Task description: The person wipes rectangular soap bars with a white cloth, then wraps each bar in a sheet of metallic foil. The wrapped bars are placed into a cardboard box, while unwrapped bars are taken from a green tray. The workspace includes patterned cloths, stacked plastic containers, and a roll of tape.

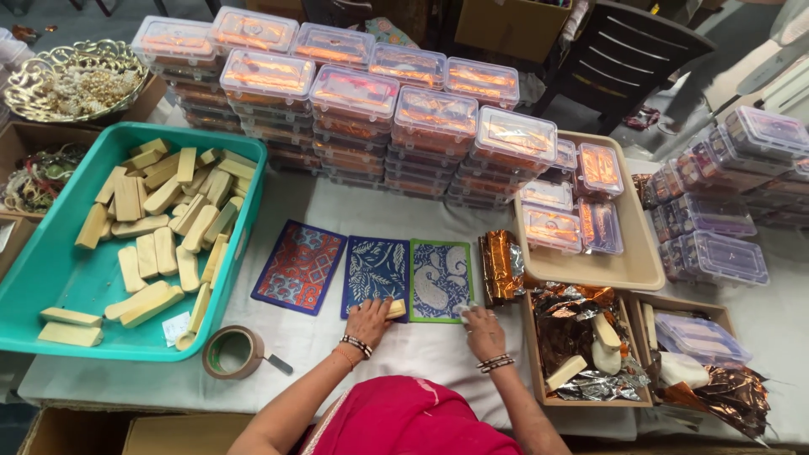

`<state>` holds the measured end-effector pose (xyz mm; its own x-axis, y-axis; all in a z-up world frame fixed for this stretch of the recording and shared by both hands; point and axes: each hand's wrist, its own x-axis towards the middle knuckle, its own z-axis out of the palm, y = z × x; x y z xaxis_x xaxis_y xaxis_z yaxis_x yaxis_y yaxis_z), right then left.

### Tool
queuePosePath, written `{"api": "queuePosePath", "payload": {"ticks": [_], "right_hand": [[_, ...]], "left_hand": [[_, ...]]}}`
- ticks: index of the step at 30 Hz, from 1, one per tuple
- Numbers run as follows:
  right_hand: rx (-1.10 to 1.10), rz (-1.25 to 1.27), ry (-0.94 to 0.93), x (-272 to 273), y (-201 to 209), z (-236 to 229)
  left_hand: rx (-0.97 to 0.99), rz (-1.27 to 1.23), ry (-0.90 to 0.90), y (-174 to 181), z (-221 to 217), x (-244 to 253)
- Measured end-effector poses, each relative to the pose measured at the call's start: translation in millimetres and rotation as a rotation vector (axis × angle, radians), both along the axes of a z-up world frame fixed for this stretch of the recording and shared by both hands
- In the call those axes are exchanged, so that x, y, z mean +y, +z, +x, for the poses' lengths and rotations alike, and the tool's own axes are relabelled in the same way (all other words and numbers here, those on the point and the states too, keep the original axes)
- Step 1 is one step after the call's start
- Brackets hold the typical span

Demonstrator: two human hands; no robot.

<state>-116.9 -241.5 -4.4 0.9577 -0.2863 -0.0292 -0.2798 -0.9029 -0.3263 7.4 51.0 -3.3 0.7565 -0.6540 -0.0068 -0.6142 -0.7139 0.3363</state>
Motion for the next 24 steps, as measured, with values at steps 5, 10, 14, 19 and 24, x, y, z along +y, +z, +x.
{"api": "queuePosePath", "payload": {"ticks": [5, 10, 14, 19, 24], "right_hand": [[0.209, -0.131, -0.062, 11.6, 57.7, -1.0], [0.056, -0.241, -0.014, 54.1, 42.3, 15.1], [-0.124, -0.018, 0.323, 95.3, 24.6, 30.7], [-0.118, 0.058, 0.498, 123.8, 26.6, 38.8], [-0.121, 0.109, 0.463, 121.7, 29.2, 41.4]], "left_hand": [[-0.192, -0.069, -0.039, -18.2, -18.5, 4.8], [-0.193, -0.072, -0.094, -27.5, -22.1, 11.6], [-0.129, -0.197, -0.081, -42.7, -16.2, 18.1], [-0.077, -0.221, -0.03, -26.2, -20.8, 26.1], [-0.056, -0.249, -0.032, -25.3, -20.9, 25.6]]}}
